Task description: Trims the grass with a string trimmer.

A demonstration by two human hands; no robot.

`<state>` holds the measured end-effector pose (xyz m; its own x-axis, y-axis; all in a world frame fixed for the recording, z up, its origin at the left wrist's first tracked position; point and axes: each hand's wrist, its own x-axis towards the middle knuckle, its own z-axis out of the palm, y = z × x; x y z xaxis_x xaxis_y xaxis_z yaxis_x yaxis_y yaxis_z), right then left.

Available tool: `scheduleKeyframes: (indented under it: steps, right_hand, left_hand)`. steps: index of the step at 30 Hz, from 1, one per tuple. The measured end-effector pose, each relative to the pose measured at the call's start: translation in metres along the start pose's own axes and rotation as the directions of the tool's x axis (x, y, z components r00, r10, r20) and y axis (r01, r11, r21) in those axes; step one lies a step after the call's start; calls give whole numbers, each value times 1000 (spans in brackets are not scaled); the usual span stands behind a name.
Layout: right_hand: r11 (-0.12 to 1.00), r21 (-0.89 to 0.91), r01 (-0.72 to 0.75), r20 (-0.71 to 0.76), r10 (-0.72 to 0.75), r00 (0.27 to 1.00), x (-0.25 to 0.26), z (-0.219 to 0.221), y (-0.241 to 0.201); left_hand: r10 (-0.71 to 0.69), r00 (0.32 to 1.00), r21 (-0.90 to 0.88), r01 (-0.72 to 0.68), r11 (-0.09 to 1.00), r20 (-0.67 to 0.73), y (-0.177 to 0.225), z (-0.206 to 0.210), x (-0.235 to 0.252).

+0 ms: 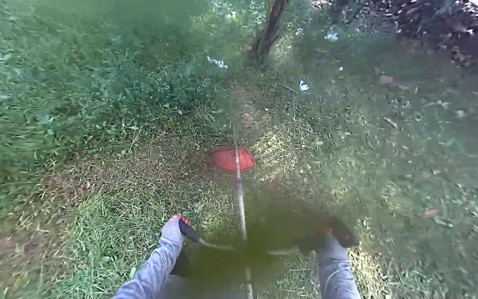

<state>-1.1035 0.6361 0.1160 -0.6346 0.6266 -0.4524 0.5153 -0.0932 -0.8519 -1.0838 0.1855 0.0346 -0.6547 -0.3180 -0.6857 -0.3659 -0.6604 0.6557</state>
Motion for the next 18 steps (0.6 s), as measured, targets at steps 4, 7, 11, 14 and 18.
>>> scheduleKeyframes:
  steps: [4,7,11,14,18]
  right_hand:
    - [979,200,-48,-65,62,996,-13,-3,14]
    - [964,240,117,-56,-107,993,-22,13,36]
    - [990,21,-137,-26,137,990,-62,69,-28]
    - [997,-44,-68,49,70,996,-71,96,-37]
    - [915,-403,3,187,80,979,-105,147,-87]
  left_hand:
    - [-53,996,221,38,975,65,45,27,2]
    - [-39,999,275,30,961,28,68,17,6]
    - [-9,1000,212,13,977,-19,90,-15,17]
    - [-12,998,131,20,991,-57,105,-43,11]
    - [26,993,40,-21,999,-113,113,-82,8]
